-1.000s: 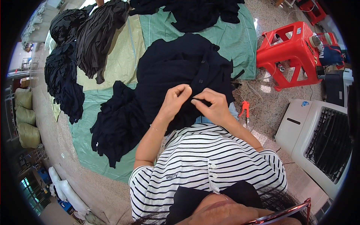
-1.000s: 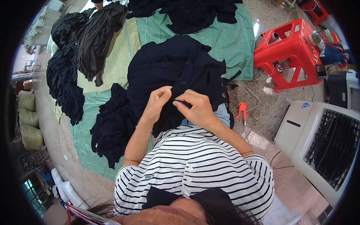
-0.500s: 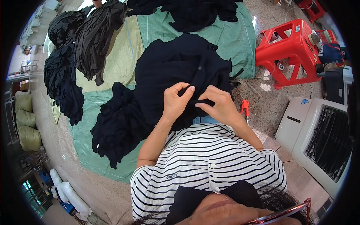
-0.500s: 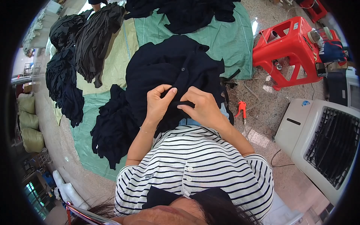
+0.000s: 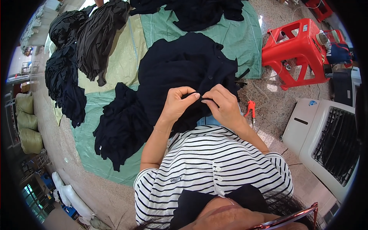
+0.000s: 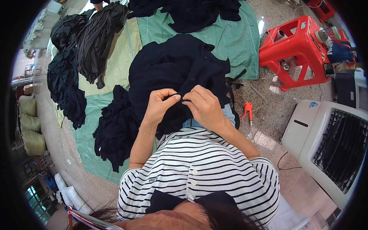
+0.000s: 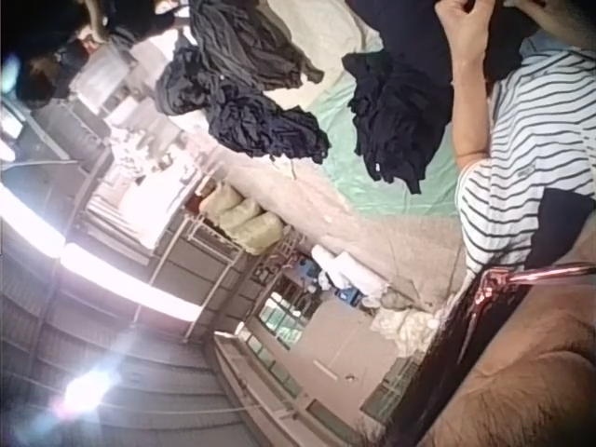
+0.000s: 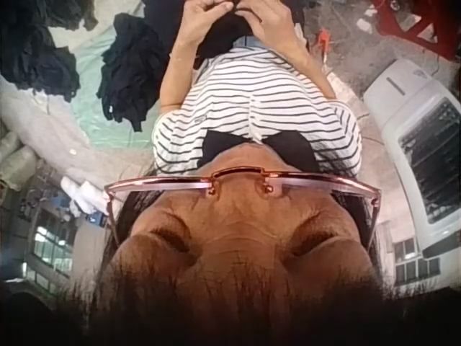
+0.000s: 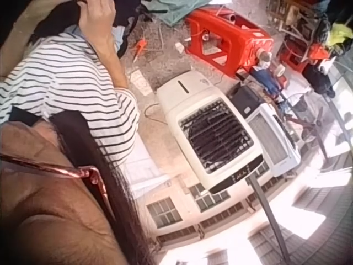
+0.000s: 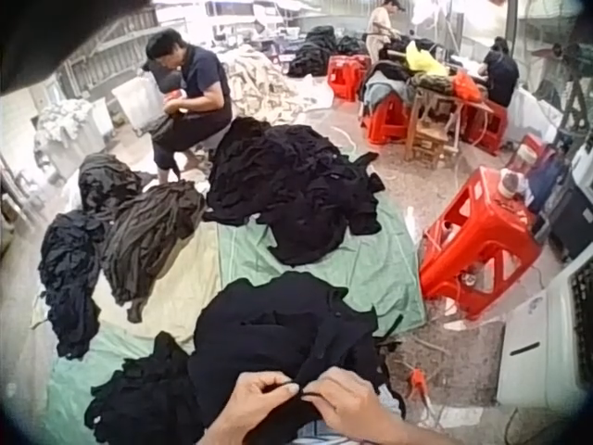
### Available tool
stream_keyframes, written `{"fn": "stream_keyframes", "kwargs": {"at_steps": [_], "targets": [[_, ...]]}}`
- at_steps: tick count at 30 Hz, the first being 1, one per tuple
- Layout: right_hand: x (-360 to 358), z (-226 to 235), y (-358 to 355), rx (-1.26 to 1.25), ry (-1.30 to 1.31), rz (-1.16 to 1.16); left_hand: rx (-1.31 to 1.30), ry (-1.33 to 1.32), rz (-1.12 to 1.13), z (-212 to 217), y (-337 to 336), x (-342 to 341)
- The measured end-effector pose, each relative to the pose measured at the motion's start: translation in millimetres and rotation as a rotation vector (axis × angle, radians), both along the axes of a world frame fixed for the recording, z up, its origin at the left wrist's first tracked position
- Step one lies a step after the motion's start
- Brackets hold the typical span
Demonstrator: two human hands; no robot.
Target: Inspecting black garments for loose threads and trimming them with snips in a textile workshop.
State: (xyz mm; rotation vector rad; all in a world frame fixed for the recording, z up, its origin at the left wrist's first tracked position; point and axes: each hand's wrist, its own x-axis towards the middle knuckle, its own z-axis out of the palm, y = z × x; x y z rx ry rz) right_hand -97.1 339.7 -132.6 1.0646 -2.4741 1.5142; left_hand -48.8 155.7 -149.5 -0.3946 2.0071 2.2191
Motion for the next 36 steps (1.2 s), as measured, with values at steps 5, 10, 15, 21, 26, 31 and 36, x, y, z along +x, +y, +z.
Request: {"fn": "stream_keyframes", "kwargs": {"at_steps": [5, 10, 15, 21, 26, 31, 36], "targets": [[4, -7, -2, -0.04, 0.069, 0.004, 0.076, -0.079, -0.061, -3, -2, 2], [5, -15, 0, -0.04, 0.042, 0.006, -0.117, 0.09, -0.078, -12, 6, 11], [3, -18, 0, -0.103, -0.075, -0.01, -0.161, 0.18, 0.011, -13, 8, 16], [2, -23, 2, -0.14, -0.224, -0.004, -0.509, 0.379, -0.093, 2, 9, 13], [2, -24, 1, -0.11, -0.373, -0.024, -0.508, 0.393, -0.049, -10, 13, 16], [3, -37, -2, -0.325, -0.832, -0.036, -0.137, 0.212, 0.126, -19, 24, 22], [1, -47, -4, -0.506, -1.071, -0.023, -0.05, 0.126, 0.127, -24, 29, 22]]}}
